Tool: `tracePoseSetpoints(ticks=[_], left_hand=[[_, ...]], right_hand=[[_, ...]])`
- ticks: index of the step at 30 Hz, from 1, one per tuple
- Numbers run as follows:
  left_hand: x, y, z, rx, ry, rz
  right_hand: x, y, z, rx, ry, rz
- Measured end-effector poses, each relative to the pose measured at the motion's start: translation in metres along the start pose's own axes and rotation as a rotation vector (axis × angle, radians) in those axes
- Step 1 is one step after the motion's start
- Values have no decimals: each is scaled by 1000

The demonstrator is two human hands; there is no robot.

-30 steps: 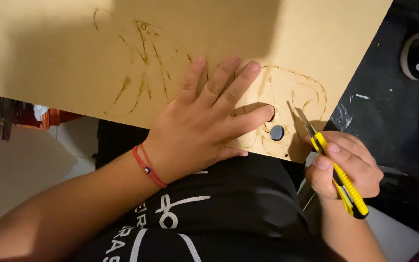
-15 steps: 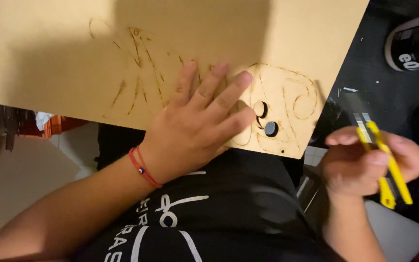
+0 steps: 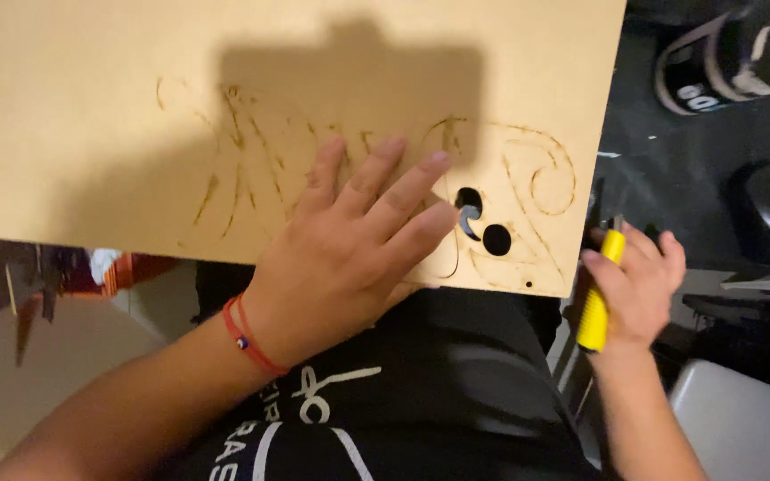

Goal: Using a utility knife to cut out laser-marked letters from a wooden board at a cutting station.

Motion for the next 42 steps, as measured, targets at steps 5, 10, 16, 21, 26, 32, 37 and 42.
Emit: tracePoseSetpoints(ticks=[5, 10, 16, 21, 26, 32, 37, 42], left_hand=[[-9, 14, -5, 65, 26, 5], [-9, 26, -6, 103, 41, 7], [-11, 30, -7, 130, 50, -23], [-15, 33, -8, 157, 47, -75], [-14, 34, -7, 187, 74, -94], [-14, 36, -6, 189, 69, -96], [-11, 31, -3, 199, 31, -91], [-12, 21, -3, 171, 41, -107]], right_hand=[[-78, -8, 19, 227, -626, 548], [-95, -1, 14, 327, -331, 484], [-109, -25, 17, 455, -393, 442], [-138, -29, 14, 349, -332, 347], [-164, -34, 12, 187, -211, 302], [-173, -32, 8, 43, -111, 289], [-156, -17, 1, -32, -101, 297], [-203, -13, -21, 148, -95, 372]])
Point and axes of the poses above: each hand's wrist, its own x-axis away from the middle knuckle, its own y-axis out of the back of the hand, z = x × y, the point moved 2 cm from there along -x, towards the middle knuckle, and after that the axes turned 7 degrees about x, right-handed, at the moved point
